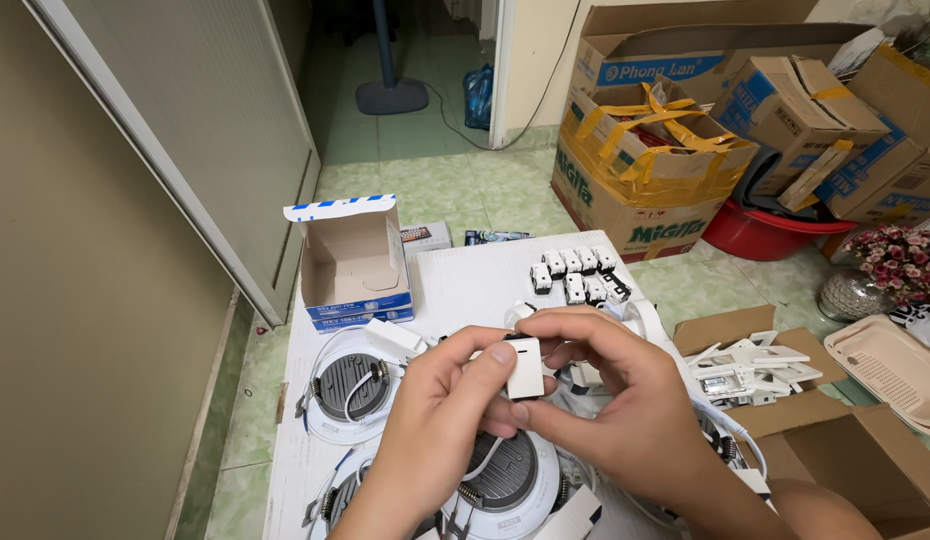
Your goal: The person picks up a small white electronic component, turns it over by hand to see both sides, and places it into a small blue and white cardboard box on the floor.
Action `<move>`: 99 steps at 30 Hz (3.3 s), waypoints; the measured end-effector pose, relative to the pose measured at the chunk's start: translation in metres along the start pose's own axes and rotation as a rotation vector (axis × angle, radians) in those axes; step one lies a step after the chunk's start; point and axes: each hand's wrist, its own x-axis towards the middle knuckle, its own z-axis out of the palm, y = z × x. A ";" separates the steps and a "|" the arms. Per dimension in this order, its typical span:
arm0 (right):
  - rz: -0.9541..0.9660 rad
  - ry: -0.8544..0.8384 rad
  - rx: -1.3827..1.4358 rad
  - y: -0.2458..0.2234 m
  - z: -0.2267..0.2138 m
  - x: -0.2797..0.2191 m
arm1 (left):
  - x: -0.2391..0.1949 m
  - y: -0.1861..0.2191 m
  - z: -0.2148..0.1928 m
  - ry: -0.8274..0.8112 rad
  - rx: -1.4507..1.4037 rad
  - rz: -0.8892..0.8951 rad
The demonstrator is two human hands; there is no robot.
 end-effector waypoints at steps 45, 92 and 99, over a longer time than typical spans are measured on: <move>0.095 -0.554 -0.782 0.085 0.205 0.180 | 0.076 -0.022 -0.177 0.504 0.609 0.181; 0.137 -1.018 -1.293 0.099 -0.011 0.172 | 0.023 -0.002 -0.096 0.691 0.613 0.461; 0.236 -0.704 -0.367 0.042 -0.033 0.167 | 0.016 -0.011 -0.065 0.384 0.663 0.972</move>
